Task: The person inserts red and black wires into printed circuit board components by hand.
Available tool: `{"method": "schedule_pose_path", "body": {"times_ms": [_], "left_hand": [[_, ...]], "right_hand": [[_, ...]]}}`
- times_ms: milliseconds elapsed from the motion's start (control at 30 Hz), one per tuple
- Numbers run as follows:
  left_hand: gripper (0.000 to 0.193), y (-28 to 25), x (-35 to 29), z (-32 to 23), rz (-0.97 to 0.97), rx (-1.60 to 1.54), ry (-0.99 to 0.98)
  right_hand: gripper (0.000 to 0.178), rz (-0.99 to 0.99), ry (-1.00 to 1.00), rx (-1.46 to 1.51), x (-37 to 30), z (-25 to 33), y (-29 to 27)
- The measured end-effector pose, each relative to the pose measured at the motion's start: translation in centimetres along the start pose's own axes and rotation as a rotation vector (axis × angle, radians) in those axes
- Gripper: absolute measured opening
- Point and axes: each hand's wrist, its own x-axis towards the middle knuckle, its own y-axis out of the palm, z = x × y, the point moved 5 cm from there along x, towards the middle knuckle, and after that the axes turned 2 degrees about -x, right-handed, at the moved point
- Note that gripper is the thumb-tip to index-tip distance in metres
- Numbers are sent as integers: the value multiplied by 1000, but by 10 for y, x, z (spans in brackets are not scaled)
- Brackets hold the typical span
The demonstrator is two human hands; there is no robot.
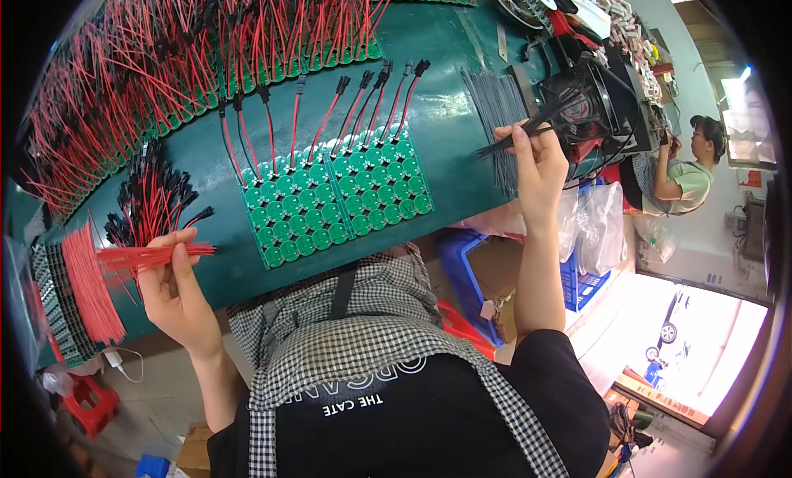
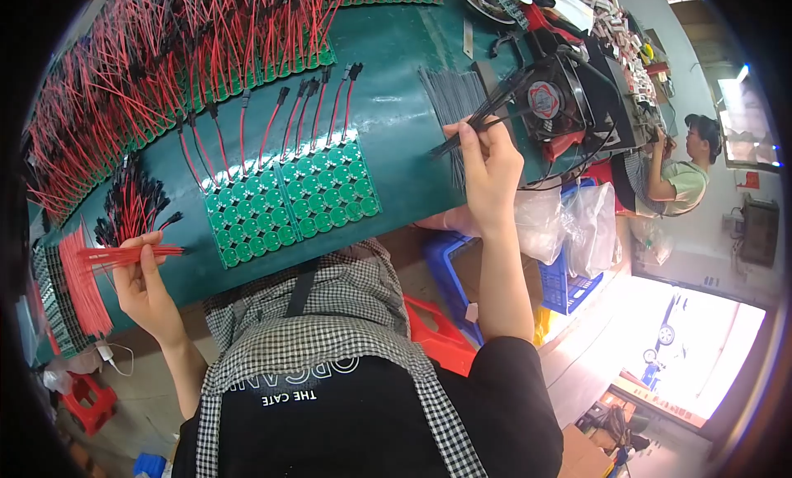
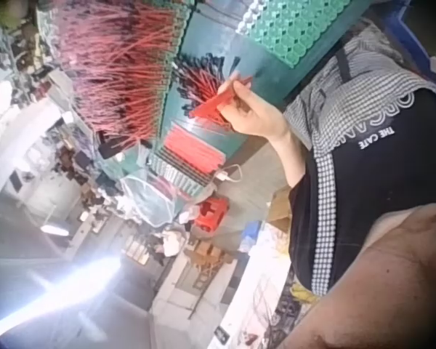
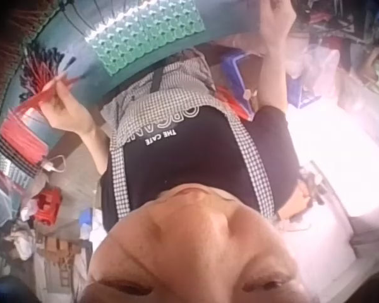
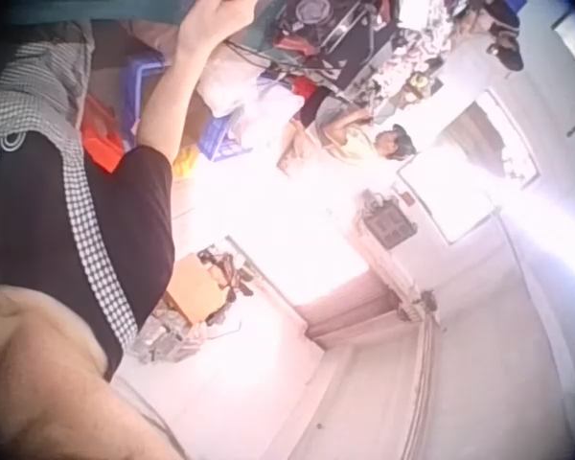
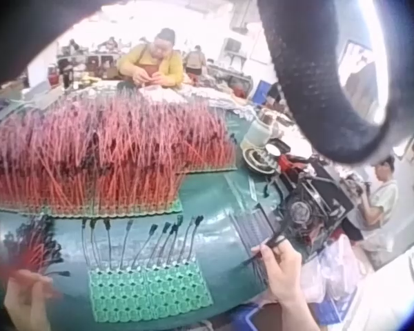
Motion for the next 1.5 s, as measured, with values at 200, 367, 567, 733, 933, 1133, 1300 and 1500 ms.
{"method": "schedule_pose_path", "body": {"times_ms": [200, 367, 567, 733, 933, 1133, 1300, 1500], "left_hand": [[10, -4, 7, 1, 49, 30, -128], [12, 9, 10, 2, 117, -130, -165], [16, 13, 9, 4, 119, -168, -209], [11, 13, 10, 9, 69, -119, -267], [13, 5, -6, 20, -26, -174, -163], [14, 16, -11, 29, 14, -71, -144], [12, 18, -12, 29, 21, -103, -143], [13, 17, -16, 32, 7, -88, -67]], "right_hand": [[10, 7, 18, 49, 2, -1, 16], [9, 9, -77, -83, -3, 7, -3], [13, 44, 17, 20, 2, -11, -1], [14, 46, 54, -64, 1, -9, -2], [10, 33, 13, 30, -3, 2, 23], [11, -3, 27, 157, -8, -8, 20], [14, 46, 76, 137, -9, -15, 21], [15, 27, 27, 65, -10, -15, 19]]}}
